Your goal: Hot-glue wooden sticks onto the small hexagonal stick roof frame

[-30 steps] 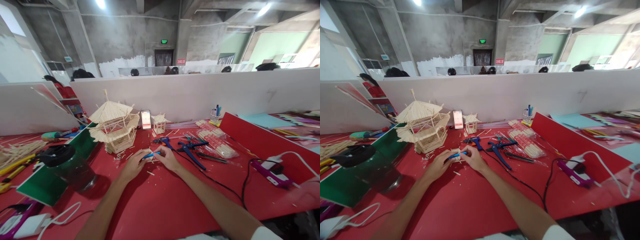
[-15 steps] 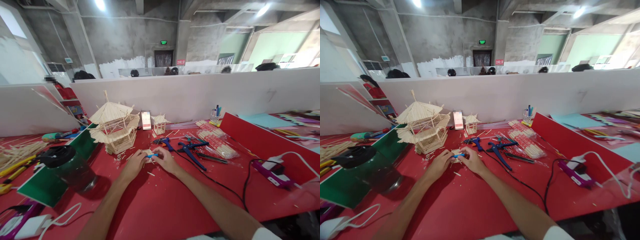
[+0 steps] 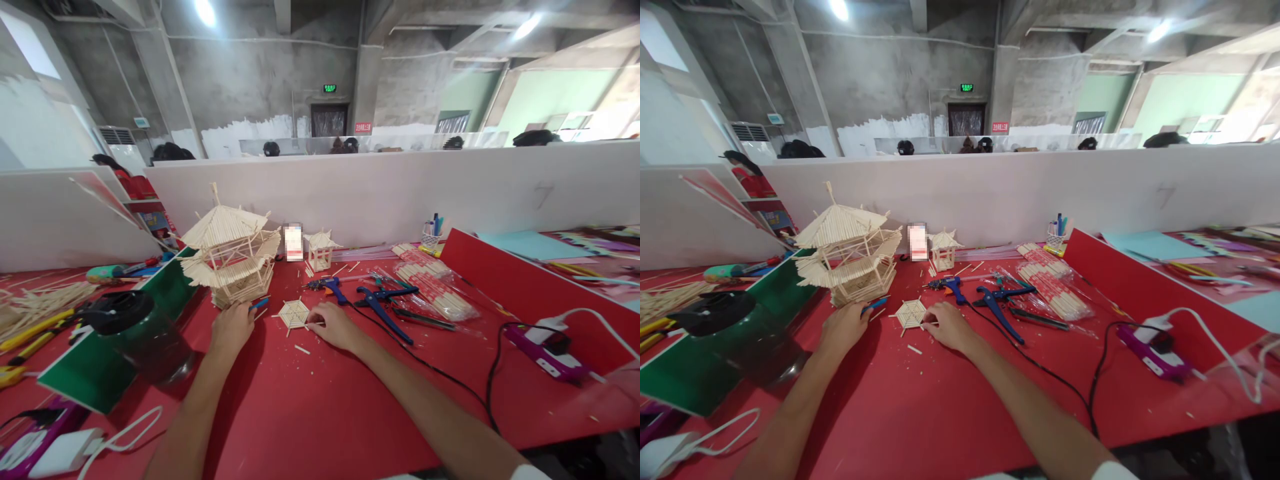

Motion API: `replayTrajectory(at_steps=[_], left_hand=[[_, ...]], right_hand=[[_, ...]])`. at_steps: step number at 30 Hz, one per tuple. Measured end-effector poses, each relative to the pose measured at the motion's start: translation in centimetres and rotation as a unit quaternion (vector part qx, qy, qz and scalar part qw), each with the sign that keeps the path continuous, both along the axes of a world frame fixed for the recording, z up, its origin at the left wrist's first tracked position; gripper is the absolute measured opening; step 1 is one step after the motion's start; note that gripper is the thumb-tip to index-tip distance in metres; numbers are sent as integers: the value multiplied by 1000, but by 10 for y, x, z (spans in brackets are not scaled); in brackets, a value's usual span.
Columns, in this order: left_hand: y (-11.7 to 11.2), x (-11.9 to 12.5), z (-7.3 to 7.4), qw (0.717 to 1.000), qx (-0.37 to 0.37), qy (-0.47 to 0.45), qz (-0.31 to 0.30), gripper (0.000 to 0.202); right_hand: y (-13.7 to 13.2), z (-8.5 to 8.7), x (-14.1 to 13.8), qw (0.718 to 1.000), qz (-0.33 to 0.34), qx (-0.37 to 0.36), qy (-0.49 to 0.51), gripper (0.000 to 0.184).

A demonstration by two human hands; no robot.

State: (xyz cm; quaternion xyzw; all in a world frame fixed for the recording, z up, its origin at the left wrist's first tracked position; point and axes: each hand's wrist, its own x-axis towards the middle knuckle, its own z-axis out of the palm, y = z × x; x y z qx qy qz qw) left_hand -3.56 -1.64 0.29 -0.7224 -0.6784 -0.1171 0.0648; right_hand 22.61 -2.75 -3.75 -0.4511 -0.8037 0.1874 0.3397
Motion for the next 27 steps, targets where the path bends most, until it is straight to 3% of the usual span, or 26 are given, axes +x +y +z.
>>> replayTrajectory(at_steps=[7, 10, 13, 17, 22, 27], left_hand=[[2, -1, -5, 999, 34, 1, -18, 21], [-1, 9, 2, 989, 57, -78, -110, 25], [-10, 29, 9, 951, -7, -190, -242, 31], [-24, 55, 8, 905, -107, -270, -309, 27], [-25, 62, -3, 851, -174, -371, -329, 17], [-26, 58, -4, 745, -292, -499, -333, 33]], right_hand=[[1, 1, 2, 998, 3, 15, -66, 4], [2, 1, 4, 997, 13, 45, -55, 6], [1, 4, 7, 993, 29, 92, -68, 8], [-2, 14, 12, 984, 54, 140, -92, 15], [-3, 23, 15, 980, 103, 157, -69, 14], [-2, 26, 17, 979, 129, 158, -28, 9]])
